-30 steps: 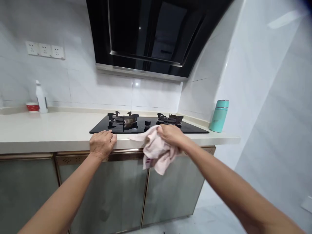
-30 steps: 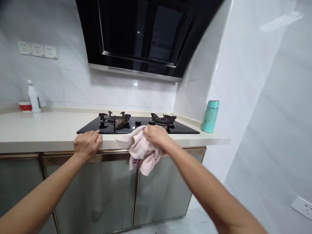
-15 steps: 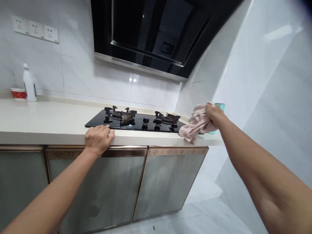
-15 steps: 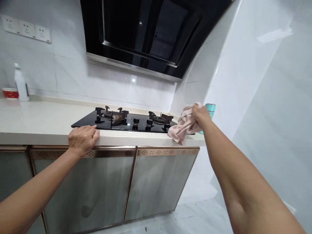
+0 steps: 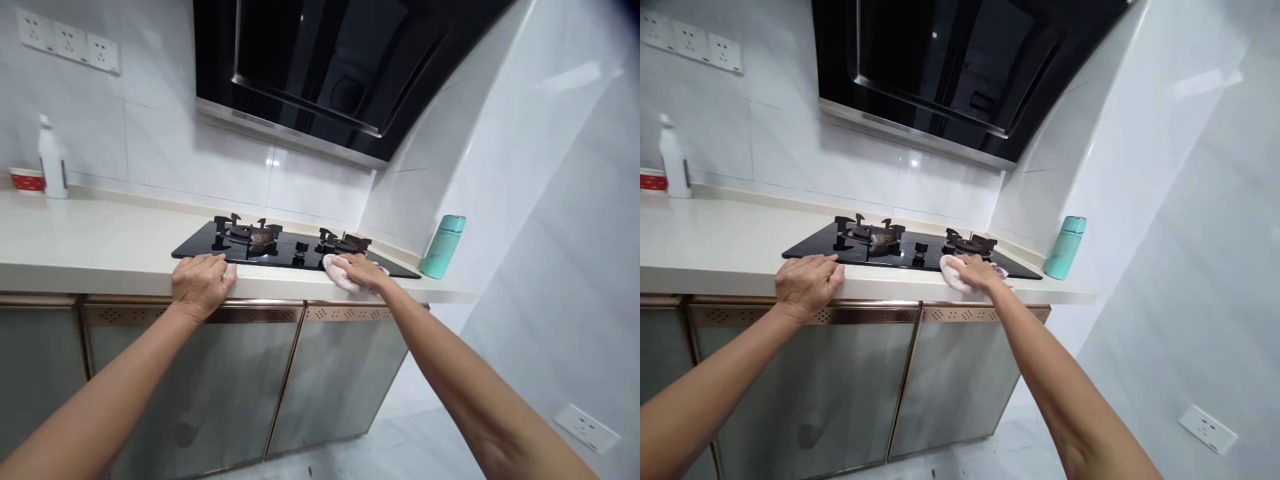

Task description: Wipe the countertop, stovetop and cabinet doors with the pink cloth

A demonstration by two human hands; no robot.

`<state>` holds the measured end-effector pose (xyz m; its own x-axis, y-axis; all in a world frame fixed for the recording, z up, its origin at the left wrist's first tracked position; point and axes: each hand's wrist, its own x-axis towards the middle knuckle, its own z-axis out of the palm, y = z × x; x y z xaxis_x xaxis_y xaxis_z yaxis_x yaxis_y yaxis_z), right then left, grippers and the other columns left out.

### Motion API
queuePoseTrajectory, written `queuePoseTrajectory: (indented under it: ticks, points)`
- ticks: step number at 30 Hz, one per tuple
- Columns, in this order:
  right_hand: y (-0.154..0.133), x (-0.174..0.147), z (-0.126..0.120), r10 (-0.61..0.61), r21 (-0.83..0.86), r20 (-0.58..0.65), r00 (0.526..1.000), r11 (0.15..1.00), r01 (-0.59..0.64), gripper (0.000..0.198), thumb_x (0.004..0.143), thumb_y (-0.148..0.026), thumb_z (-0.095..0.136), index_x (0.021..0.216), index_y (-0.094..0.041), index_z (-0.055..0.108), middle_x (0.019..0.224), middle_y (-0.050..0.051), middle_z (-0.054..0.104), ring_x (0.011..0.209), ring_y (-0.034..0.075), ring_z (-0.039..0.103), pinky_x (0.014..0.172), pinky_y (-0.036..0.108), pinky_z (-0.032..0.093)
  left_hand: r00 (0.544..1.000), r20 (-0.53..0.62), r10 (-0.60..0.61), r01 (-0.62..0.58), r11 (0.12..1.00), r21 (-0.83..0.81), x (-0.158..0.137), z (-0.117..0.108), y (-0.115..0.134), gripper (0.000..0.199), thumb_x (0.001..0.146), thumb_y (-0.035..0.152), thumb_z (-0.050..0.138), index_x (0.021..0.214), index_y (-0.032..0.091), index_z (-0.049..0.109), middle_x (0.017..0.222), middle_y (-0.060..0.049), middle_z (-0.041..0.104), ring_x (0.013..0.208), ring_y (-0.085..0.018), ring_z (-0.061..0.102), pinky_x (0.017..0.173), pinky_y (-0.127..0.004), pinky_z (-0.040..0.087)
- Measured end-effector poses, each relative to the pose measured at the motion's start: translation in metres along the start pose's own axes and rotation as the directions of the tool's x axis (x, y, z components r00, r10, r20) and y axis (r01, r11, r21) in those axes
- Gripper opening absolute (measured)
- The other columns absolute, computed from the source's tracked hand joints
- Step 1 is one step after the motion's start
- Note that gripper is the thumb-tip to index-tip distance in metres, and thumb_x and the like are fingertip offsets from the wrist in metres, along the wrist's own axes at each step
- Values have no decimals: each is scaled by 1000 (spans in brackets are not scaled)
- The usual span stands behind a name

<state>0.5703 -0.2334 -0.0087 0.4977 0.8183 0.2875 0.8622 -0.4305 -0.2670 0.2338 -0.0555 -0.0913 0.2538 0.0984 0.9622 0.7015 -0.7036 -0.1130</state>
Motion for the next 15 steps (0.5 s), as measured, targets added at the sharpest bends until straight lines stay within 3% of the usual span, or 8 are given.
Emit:
queuePoseTrajectory:
  ticks: [5, 8, 10, 12, 15]
  points:
    - [-98, -14, 27, -158, -18, -30, 987, 987, 157, 71, 91, -78, 36, 140, -33, 60, 138, 16, 56, 122, 39, 54, 97, 56, 44, 999, 14, -33, 34, 999, -35, 1, 0, -1, 30, 94, 35, 52, 81, 21, 75, 95, -8, 79, 95, -29, 71, 77, -41, 41]
    - [-164, -19, 46, -325, -6, -72, 943, 945, 326, 67, 91, -75, 39, 136, -31, 63, 134, 15, 57, 119, 37, 55, 97, 52, 44, 999, 46, -25, 27, 999, -42, 2, -5, -1, 32, 95, 36, 50, 82, 21, 75, 96, -10, 79, 93, -30, 71, 77, -41, 41]
    - [-189, -21, 55, -414, 9, -90, 906, 909, 416, 61, 93, -72, 40, 133, -32, 64, 131, 13, 59, 117, 34, 57, 98, 49, 44, 998, 69, -5, 7, 1000, -22, 2, -8, -1, 34, 96, 36, 48, 81, 21, 75, 94, -11, 78, 91, -29, 71, 76, -41, 41]
    - [-188, -18, 57, -466, 30, -98, 879, 882, 471, 56, 96, -67, 39, 131, -33, 65, 131, 11, 60, 115, 31, 58, 97, 45, 45, 997, 76, 23, -23, 1000, 4, 2, -9, -3, 35, 96, 36, 48, 81, 21, 75, 95, -11, 79, 91, -29, 72, 76, -41, 42]
    - [-134, -9, 48, -409, 32, -110, 906, 909, 415, 50, 100, -59, 36, 127, -31, 67, 132, 8, 62, 109, 24, 61, 90, 35, 47, 998, 50, 46, -46, 999, 10, 1, -8, -5, 32, 95, 33, 48, 85, 21, 76, 100, -9, 79, 95, -29, 72, 78, -42, 43]
